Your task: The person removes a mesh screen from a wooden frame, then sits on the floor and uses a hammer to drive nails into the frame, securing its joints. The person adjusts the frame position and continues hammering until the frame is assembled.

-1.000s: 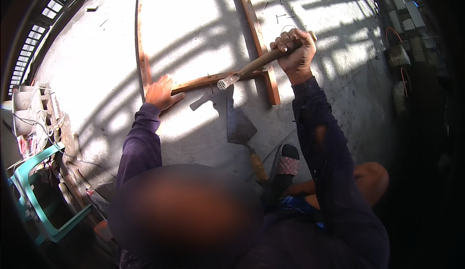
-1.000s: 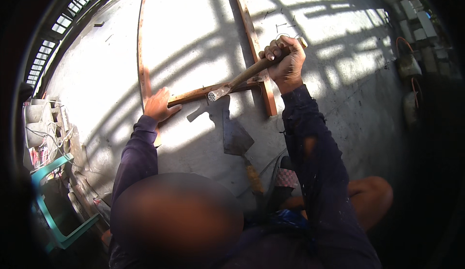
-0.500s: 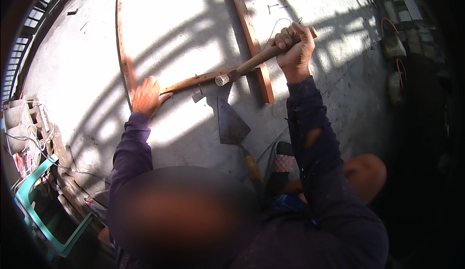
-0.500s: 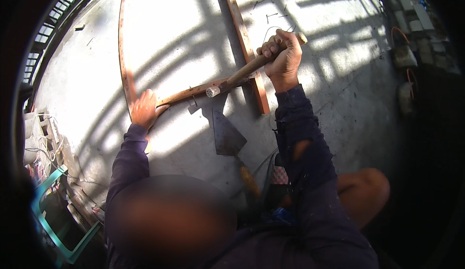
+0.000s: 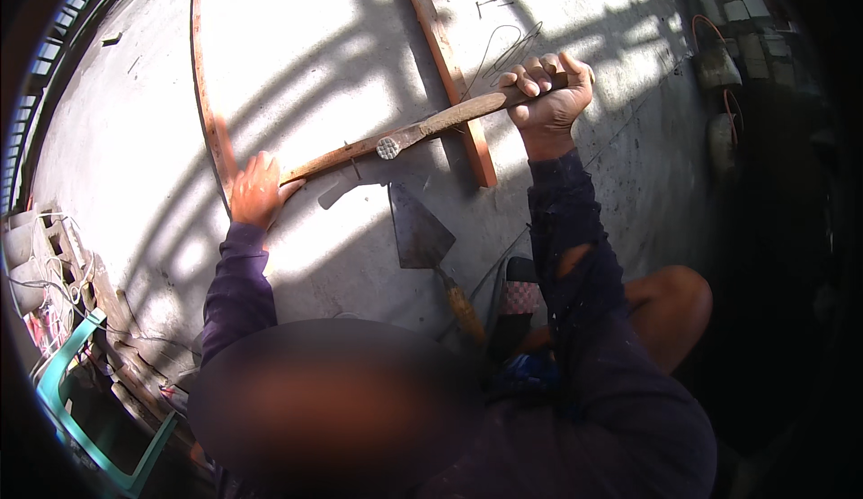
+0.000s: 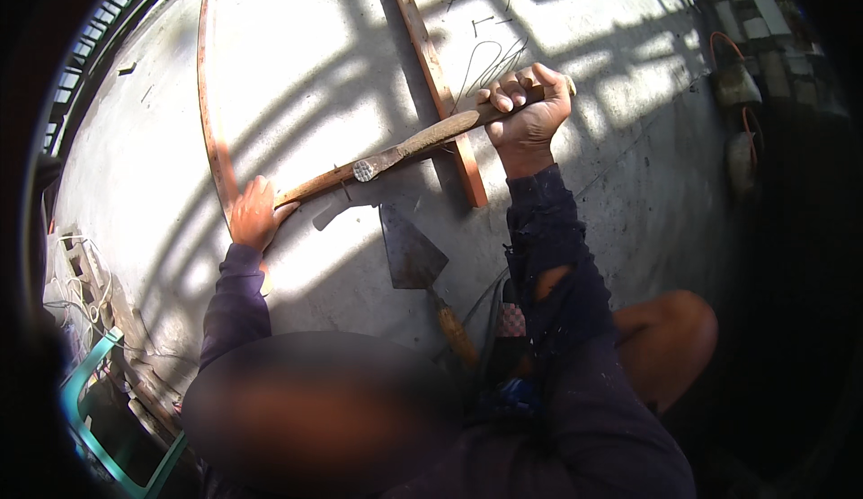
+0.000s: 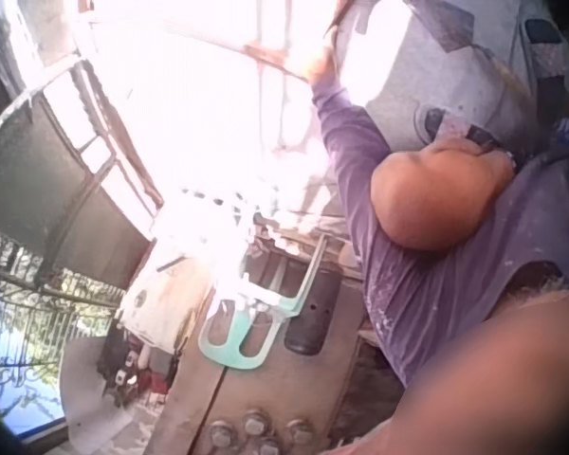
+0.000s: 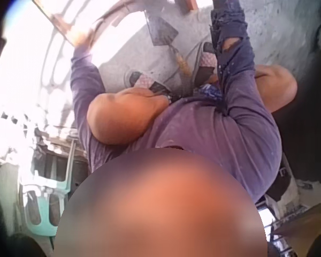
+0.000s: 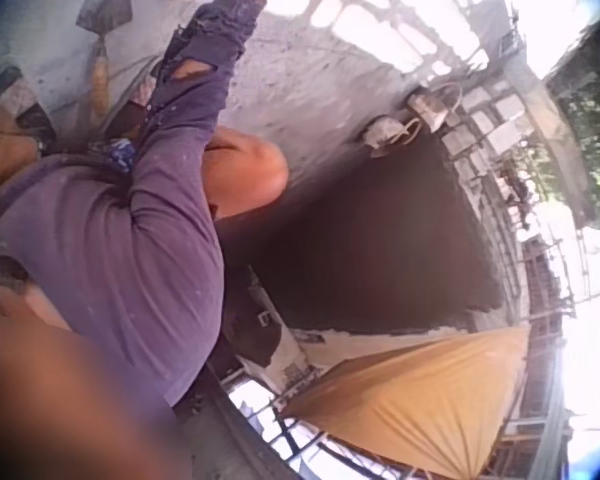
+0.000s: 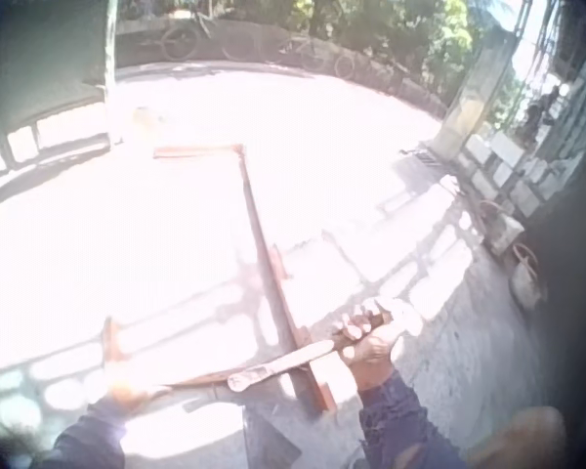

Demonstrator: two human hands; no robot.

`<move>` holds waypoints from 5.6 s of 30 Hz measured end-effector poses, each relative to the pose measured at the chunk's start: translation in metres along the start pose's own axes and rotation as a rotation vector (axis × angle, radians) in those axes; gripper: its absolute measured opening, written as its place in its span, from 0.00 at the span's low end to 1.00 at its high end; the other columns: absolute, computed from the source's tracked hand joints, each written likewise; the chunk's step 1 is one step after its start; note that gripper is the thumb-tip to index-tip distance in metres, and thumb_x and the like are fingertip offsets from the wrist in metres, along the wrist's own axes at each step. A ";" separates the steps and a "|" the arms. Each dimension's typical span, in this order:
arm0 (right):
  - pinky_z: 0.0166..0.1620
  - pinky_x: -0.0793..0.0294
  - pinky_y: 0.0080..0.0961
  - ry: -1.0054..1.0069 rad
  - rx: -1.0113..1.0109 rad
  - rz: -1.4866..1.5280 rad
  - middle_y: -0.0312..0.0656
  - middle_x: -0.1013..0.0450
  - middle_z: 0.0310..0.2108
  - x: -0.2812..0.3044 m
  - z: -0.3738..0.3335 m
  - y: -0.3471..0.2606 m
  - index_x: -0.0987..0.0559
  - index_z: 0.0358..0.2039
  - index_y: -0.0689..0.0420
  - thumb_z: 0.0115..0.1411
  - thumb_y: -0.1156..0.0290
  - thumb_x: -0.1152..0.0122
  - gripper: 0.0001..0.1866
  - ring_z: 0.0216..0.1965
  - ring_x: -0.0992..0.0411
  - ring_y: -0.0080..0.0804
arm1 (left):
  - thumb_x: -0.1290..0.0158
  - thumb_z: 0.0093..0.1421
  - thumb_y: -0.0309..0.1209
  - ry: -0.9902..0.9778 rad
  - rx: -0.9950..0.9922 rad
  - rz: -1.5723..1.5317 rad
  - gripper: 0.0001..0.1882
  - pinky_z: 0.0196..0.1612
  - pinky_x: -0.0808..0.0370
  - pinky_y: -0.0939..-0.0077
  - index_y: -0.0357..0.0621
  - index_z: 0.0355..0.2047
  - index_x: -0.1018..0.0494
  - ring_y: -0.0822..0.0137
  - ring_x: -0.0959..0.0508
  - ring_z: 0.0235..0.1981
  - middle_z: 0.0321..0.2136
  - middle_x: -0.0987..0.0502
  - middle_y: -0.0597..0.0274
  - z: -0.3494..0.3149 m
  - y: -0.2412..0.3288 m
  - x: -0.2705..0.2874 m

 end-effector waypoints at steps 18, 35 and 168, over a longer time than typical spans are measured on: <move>0.18 0.38 0.22 0.055 0.439 -0.375 0.32 0.40 0.12 -0.039 -0.032 -0.003 0.34 0.20 0.51 0.56 0.70 0.42 0.11 0.12 0.41 0.21 | 0.34 0.53 0.50 -0.063 0.022 0.033 0.26 0.39 0.28 0.61 0.41 0.40 0.26 0.57 0.25 0.43 0.38 0.28 0.57 -0.005 -0.001 -0.013; 0.29 0.32 0.32 -0.349 0.242 -0.863 0.31 0.41 0.13 -0.175 -0.067 0.129 0.34 0.20 0.50 0.56 0.65 0.39 0.13 0.13 0.40 0.25 | 0.42 0.60 0.43 0.055 0.173 -0.591 0.20 0.46 0.29 0.58 0.46 0.48 0.26 0.54 0.26 0.49 0.44 0.25 0.55 -0.002 -0.001 -0.009; 0.25 0.33 0.22 -1.105 -0.365 -1.594 0.31 0.33 0.17 -0.105 -0.145 0.044 0.29 0.19 0.58 0.42 0.76 0.33 0.10 0.21 0.34 0.19 | 0.60 0.72 0.41 0.212 1.196 -0.621 0.18 0.44 0.24 0.55 0.43 0.50 0.27 0.42 0.18 0.41 0.38 0.19 0.43 -0.457 0.083 0.120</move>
Point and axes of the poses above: each hand's wrist, its own z-axis towards the middle knuckle, its own x-axis out of the back of the hand, y = z × x, the point moved 9 cm from there along z, towards the middle knuckle
